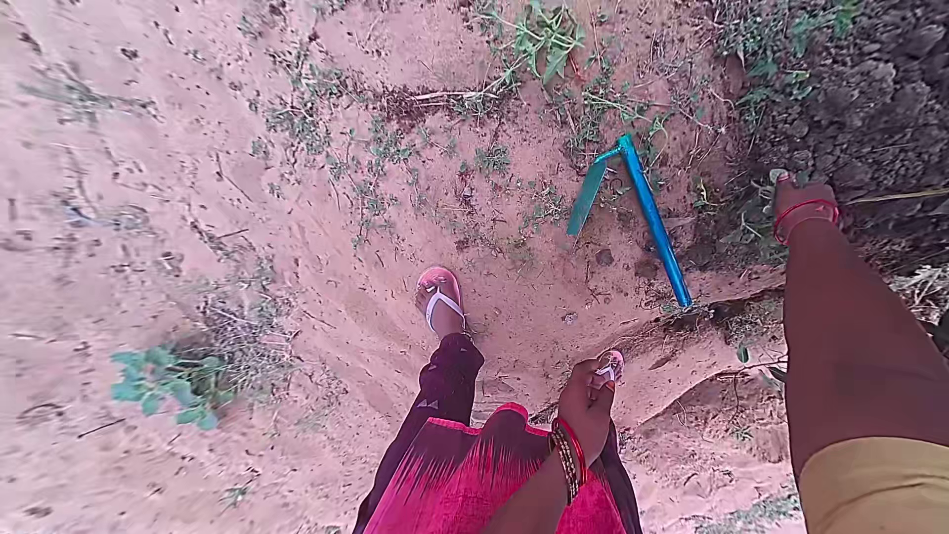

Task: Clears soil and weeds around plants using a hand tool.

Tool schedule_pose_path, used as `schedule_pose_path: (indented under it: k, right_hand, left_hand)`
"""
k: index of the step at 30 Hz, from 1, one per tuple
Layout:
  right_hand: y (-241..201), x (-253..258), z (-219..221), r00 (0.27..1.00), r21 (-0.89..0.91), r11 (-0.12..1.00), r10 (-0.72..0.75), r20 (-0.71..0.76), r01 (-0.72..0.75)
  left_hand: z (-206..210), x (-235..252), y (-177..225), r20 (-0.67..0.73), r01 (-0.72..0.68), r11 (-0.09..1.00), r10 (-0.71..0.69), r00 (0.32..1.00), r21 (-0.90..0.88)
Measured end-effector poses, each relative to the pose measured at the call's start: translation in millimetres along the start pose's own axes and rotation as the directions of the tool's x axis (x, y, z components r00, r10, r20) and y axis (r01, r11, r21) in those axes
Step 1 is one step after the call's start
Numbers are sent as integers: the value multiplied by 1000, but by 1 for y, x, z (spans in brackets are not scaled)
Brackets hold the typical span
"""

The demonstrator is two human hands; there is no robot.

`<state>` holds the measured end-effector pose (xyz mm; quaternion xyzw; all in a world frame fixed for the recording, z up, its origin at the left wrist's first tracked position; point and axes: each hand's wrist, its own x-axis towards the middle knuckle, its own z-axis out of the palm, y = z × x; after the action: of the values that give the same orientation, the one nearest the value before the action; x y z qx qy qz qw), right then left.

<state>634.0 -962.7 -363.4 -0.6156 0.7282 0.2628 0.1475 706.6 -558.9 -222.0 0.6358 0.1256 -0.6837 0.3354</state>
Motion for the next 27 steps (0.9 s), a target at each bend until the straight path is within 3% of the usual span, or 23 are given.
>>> schedule_pose_path:
  k: [7, 12, 15, 18, 23, 25, 27]
  right_hand:
    - [-15, -35, 28, 1000, -92, 996, 17, -6, -18]
    - [-11, -102, -9, 982, -67, 984, -172, -73, 168]
    - [-18, -169, -45, 938, 125, 937, -305, -163, 326]
    - [-27, -221, -48, 846, 293, 794, -492, -204, 533]
    - [-68, -284, -33, 710, 550, 520, -673, -207, 653]
    - [-85, -305, -30, 662, 658, 387, -713, -232, 647]
    - [-102, -327, -29, 672, 821, 235, -705, -224, 520]
  left_hand:
    - [-8, -4, -1, 27, 11, 1000, -11, 1000, -5]
    - [-13, -7, 5, 30, -54, 998, 54, 998, -28]
    - [-21, -7, 14, -12, -97, 990, 97, 995, -99]
    - [-32, -7, 23, -91, -135, 972, 120, 989, -190]
    - [-47, -8, 40, -194, -205, 928, 149, 970, -312]
    - [-52, -9, 45, -230, -248, 909, 177, 957, -334]
    - [-57, -11, 51, -267, -289, 891, 201, 942, -349]
